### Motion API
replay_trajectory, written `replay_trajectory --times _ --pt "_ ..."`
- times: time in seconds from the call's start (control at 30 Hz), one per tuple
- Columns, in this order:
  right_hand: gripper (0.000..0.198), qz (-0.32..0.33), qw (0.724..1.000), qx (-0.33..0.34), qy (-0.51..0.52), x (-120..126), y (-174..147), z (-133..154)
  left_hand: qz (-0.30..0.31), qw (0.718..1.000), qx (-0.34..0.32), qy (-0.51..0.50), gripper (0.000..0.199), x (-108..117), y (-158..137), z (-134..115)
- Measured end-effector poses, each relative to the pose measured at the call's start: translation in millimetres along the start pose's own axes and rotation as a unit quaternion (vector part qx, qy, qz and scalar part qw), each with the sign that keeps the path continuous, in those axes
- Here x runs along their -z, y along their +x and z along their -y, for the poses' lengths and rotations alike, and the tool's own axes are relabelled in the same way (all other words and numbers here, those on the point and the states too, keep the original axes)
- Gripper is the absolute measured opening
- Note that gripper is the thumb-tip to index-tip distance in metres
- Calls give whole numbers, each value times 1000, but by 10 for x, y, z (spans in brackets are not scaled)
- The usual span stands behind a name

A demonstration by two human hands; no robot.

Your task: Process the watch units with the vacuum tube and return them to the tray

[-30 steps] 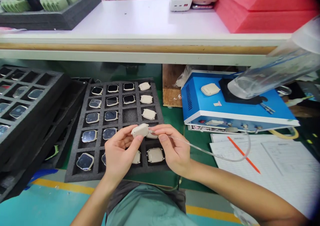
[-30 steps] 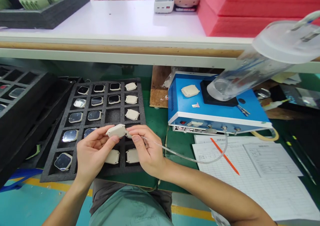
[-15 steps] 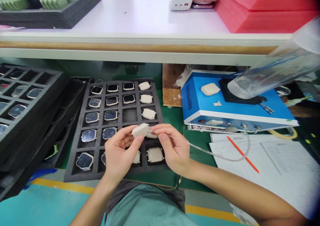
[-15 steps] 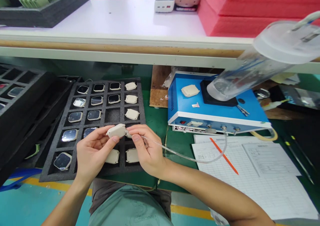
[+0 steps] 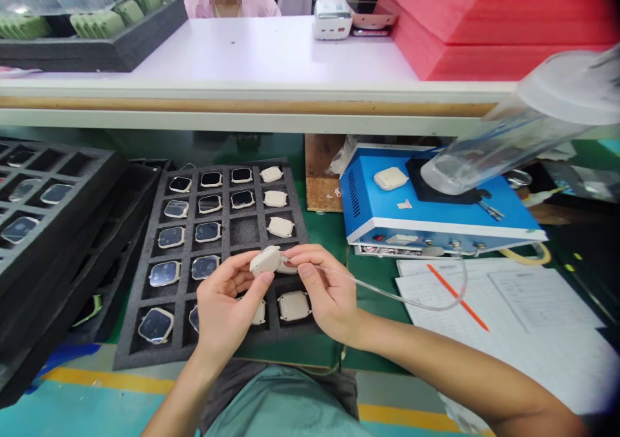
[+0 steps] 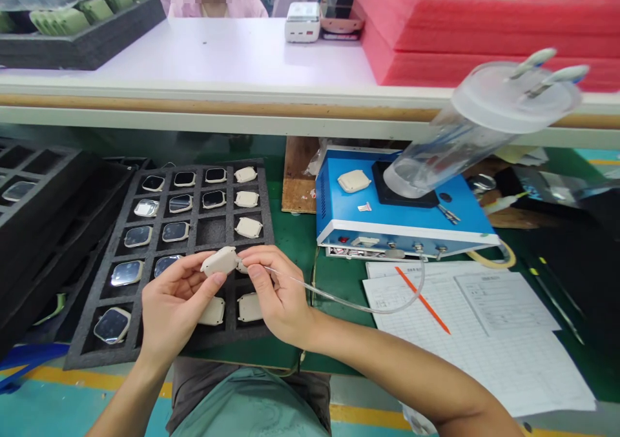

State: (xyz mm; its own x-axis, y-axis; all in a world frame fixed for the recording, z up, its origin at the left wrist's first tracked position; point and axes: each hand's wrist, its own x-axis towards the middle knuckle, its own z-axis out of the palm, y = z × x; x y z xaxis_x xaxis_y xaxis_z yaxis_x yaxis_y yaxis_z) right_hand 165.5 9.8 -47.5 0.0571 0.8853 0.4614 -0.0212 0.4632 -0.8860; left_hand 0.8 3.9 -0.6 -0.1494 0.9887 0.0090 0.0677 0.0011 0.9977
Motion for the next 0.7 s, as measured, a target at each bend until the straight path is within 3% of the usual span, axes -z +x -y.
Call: replay_trajectory --times 0.7 --pt "20 -2 1000 15 0 -14 99 -37 -29 999 -7 31 41 16 69 25"
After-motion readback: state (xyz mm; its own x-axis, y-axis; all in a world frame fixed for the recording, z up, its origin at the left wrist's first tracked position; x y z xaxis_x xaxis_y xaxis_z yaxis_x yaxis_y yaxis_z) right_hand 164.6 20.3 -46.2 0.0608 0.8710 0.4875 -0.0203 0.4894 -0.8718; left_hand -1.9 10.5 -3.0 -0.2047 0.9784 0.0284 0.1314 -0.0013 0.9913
